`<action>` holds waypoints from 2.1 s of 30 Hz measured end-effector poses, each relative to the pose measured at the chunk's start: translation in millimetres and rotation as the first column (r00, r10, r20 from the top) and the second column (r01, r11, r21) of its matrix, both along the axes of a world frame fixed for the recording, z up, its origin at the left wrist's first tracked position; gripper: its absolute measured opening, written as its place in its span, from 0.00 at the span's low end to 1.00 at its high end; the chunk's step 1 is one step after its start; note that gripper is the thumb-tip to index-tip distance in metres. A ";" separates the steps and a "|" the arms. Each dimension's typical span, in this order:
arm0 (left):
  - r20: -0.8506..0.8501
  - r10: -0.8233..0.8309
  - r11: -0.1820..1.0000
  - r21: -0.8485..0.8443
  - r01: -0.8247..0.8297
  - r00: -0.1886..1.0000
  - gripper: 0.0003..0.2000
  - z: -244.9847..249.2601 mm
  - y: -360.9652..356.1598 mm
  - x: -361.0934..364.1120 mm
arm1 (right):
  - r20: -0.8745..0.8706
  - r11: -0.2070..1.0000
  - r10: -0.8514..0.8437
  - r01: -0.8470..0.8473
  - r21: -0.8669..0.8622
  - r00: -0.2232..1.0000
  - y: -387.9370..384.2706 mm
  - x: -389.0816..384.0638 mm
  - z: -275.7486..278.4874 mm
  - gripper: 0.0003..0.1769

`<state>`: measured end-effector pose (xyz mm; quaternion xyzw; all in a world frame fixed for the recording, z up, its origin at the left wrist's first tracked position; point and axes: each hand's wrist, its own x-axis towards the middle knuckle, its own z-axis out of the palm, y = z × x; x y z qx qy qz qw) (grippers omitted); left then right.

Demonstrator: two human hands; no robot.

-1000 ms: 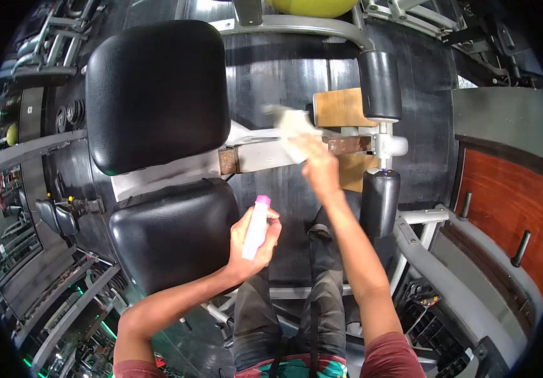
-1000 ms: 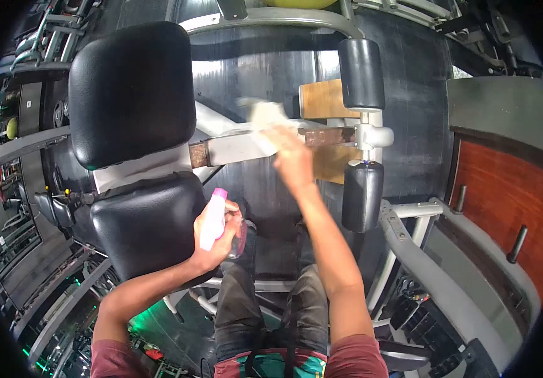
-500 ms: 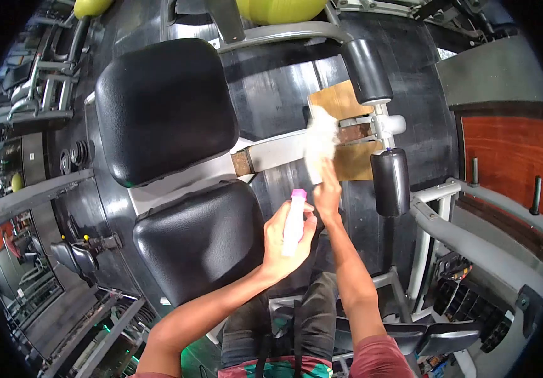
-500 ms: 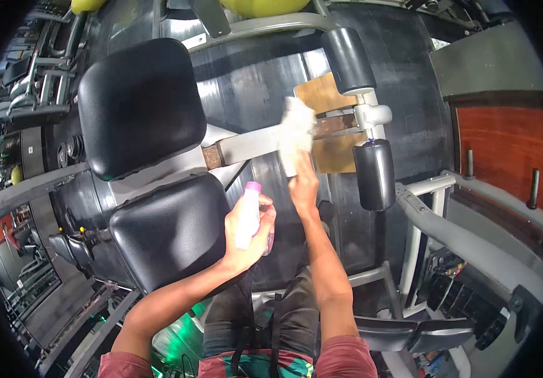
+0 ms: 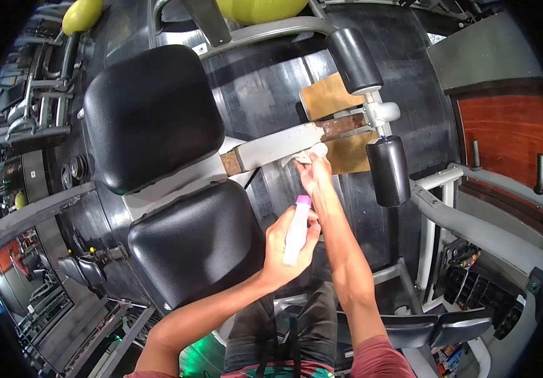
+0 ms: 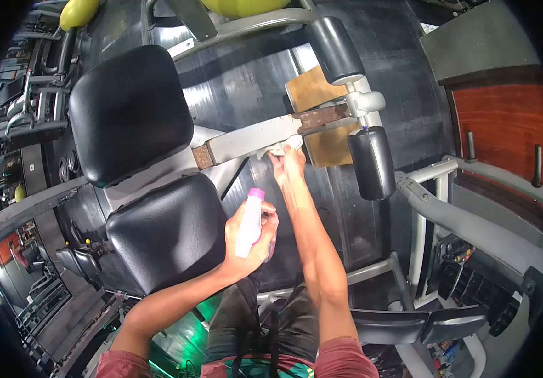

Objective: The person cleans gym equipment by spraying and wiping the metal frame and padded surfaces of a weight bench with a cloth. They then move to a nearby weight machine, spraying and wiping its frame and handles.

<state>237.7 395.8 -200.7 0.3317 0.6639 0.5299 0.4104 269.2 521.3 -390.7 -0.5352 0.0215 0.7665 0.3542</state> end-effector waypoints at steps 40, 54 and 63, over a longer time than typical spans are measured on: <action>-0.110 -0.044 0.997 0.059 0.050 0.993 0.07 -5.1 -2.8 4.1 | 0.058 0.914 0.405 -0.405 -0.012 0.912 16.6 18.5 -10.6 0.14; -0.123 -0.047 0.999 -0.011 0.046 0.991 0.08 2.6 -2.1 2.5 | -0.410 0.888 0.343 -0.435 -0.152 0.845 5.0 17.4 -32.5 0.13; -0.089 0.028 0.999 -0.028 -0.031 0.996 0.06 -14.7 -4.2 4.2 | -0.170 0.837 0.535 -0.547 -0.029 0.827 -18.9 -6.5 28.5 0.17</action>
